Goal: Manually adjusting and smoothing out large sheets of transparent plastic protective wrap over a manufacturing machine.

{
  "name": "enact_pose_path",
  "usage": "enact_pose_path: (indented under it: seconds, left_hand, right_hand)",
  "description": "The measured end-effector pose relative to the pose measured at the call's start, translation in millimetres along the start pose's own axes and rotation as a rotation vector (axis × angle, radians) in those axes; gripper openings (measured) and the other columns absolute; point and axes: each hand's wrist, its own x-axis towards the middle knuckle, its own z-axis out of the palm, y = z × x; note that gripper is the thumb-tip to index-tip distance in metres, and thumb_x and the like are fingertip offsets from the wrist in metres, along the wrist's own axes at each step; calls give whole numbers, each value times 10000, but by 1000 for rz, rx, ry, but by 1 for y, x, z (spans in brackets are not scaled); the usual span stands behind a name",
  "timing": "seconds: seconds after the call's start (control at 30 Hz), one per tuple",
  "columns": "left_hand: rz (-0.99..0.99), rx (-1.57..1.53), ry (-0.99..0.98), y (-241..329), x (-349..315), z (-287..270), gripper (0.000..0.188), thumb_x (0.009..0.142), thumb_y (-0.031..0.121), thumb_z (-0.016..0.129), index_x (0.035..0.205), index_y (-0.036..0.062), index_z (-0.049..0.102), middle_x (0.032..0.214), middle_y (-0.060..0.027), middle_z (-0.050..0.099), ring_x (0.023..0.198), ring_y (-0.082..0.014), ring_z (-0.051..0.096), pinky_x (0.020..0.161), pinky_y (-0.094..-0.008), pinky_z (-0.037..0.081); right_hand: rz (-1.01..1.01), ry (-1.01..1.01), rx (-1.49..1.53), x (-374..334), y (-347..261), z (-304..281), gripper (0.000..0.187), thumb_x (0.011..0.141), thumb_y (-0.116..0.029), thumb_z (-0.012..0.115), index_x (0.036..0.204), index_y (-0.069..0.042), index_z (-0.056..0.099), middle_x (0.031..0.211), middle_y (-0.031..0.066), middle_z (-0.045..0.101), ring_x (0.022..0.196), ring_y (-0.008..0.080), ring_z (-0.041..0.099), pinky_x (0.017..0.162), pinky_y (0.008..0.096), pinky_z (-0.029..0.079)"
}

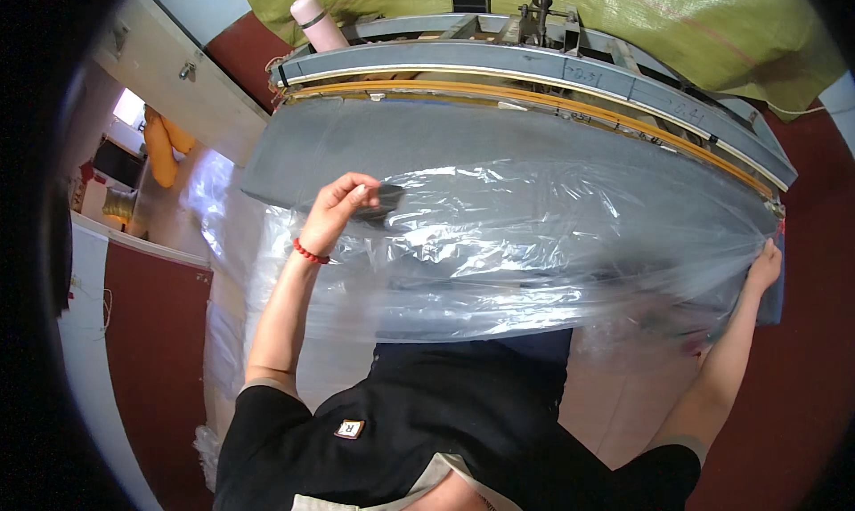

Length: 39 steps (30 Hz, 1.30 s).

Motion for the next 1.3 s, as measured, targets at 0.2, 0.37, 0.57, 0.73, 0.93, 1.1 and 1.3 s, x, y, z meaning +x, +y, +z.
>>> enact_pose_path:
  seconds: [0.2, 0.37, 0.57, 0.73, 0.93, 1.1, 1.3]
  left_hand:
    - [381, 547, -136, -4, -4, 35, 263, 696, 166, 703, 913, 53, 608, 823, -52, 553, 810, -189, 526, 741, -295, 429]
    - [528, 670, -47, 4, -10, 40, 351, 665, 214, 719, 932, 48, 564, 946, -81, 556, 937, -266, 502, 834, -364, 377]
    - [816, 1129, 11, -3, -31, 45, 297, 696, 173, 676, 931, 77, 521, 993, -79, 540, 969, -261, 501, 876, -416, 326]
    - [648, 753, 353, -15, -4, 45, 96, 711, 83, 634, 765, 72, 556, 818, -53, 561, 887, -245, 515, 807, -383, 348]
    - [346, 872, 385, -21, 13, 51, 73, 705, 115, 640, 683, 76, 584, 684, -28, 544, 735, -208, 504, 729, -337, 355]
    - [408, 731, 447, -13, 8, 56, 189, 690, 175, 624, 841, 61, 614, 756, -109, 573, 751, -290, 530, 634, -422, 404]
    - [526, 826, 406, -17, 12, 62, 81, 672, 112, 665, 687, 70, 597, 684, -72, 538, 700, -257, 515, 617, -372, 385]
  right_hand:
    - [59, -22, 139, -8, -14, -2, 313, 870, -295, 516, 752, -7, 551, 607, 8, 491, 522, 105, 435, 495, 258, 361]
    - [34, 8, 169, -11, -20, -6, 306, 870, -292, 519, 746, -14, 547, 601, 3, 488, 513, 98, 432, 479, 254, 358]
    - [70, -27, 186, -14, -26, -6, 311, 873, -303, 516, 754, -18, 546, 611, 7, 487, 513, 98, 431, 483, 251, 360]
    - [96, -21, 220, -8, -13, -9, 320, 875, -316, 517, 764, -18, 557, 621, 4, 489, 534, 95, 435, 486, 247, 355]
    - [329, -149, 607, -8, -17, -31, 291, 873, -328, 527, 868, -40, 573, 731, -10, 546, 614, 99, 490, 526, 235, 358]
    - [344, -110, 778, 6, -36, -85, 277, 865, -291, 550, 946, -26, 573, 825, 20, 577, 719, 115, 531, 626, 246, 422]
    - [328, -41, 871, -2, -61, -120, 225, 793, -121, 606, 978, 7, 598, 904, 76, 612, 811, 156, 587, 715, 276, 475]
